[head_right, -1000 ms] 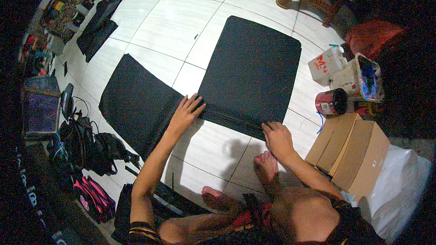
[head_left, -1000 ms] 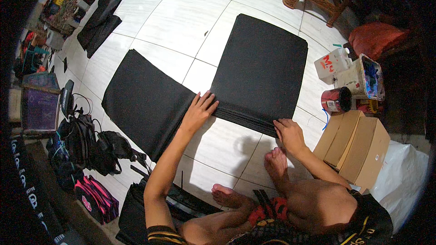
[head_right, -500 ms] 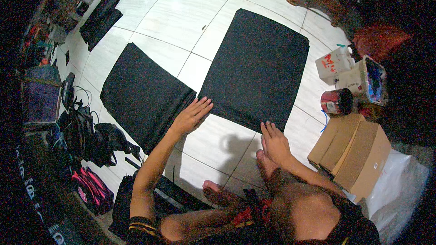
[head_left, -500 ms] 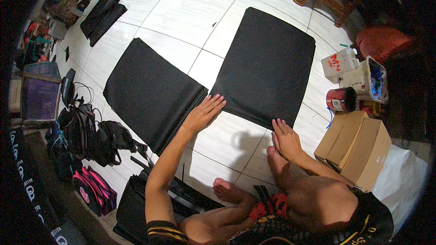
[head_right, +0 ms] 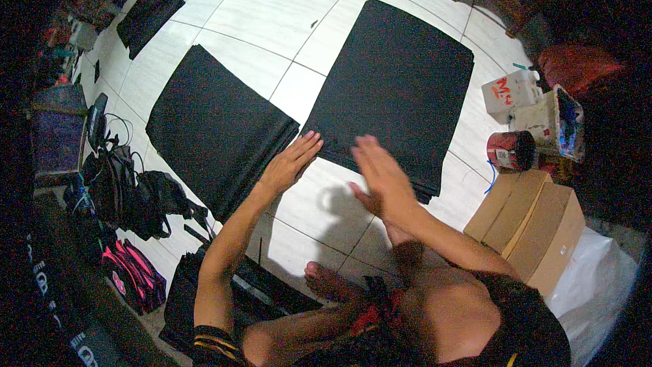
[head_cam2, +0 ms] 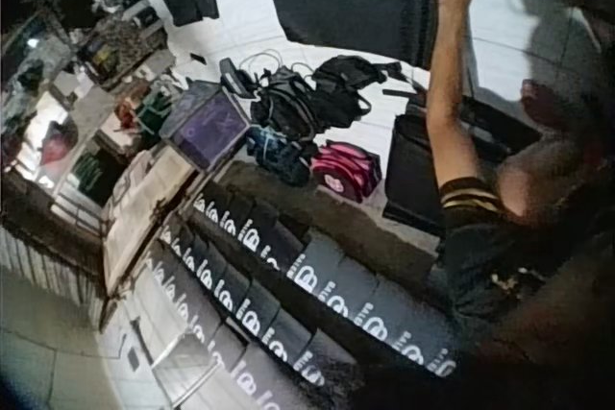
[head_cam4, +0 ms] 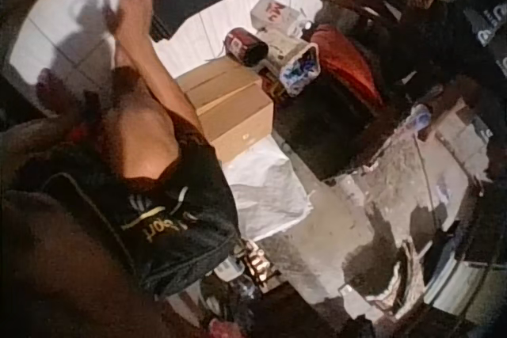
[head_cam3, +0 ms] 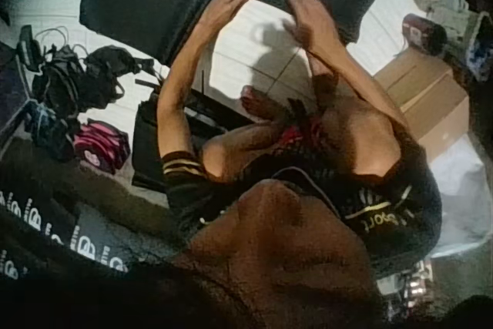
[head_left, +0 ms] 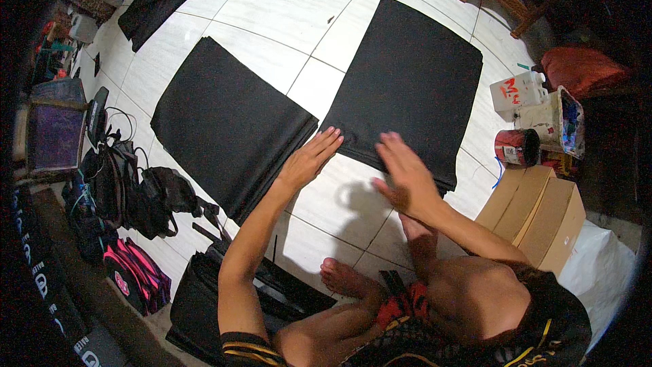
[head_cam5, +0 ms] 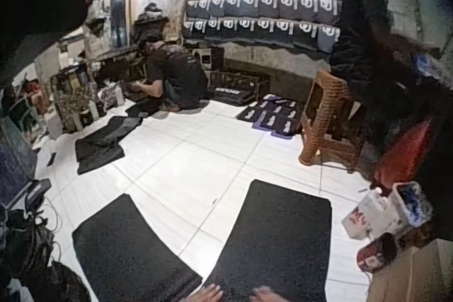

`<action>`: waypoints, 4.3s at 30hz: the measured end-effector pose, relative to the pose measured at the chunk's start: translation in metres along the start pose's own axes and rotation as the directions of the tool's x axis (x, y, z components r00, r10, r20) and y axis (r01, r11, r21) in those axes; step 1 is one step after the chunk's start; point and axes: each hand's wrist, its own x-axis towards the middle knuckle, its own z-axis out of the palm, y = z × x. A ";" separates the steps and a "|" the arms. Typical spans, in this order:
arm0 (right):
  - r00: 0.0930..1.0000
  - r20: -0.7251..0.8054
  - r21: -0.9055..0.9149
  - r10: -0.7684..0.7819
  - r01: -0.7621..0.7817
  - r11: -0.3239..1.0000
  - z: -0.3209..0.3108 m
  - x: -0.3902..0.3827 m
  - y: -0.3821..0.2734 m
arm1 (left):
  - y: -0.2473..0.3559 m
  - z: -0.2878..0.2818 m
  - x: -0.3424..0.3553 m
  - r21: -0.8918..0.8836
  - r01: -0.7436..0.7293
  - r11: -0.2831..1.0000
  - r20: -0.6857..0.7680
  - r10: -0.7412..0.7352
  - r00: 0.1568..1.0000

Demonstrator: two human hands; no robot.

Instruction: The person picks up, unfolds, and aligns black fabric panels on a tiled floor, stacking them into organized piles.

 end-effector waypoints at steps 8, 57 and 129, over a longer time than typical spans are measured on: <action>0.997 -0.016 -0.061 -0.072 0.071 0.996 0.105 0.041 -0.017 | 0.002 0.011 -0.004 -0.078 0.011 0.997 0.020 -0.010 1.000; 0.376 -0.032 0.694 0.926 -0.658 0.291 0.089 -0.118 0.115 | 0.063 0.019 0.074 -0.013 0.691 0.722 -0.268 -0.669 0.694; 0.822 0.063 0.921 -0.566 0.172 0.351 -0.107 0.108 -0.274 | 0.307 -0.146 -0.188 -0.119 0.968 0.220 -0.537 -0.834 0.124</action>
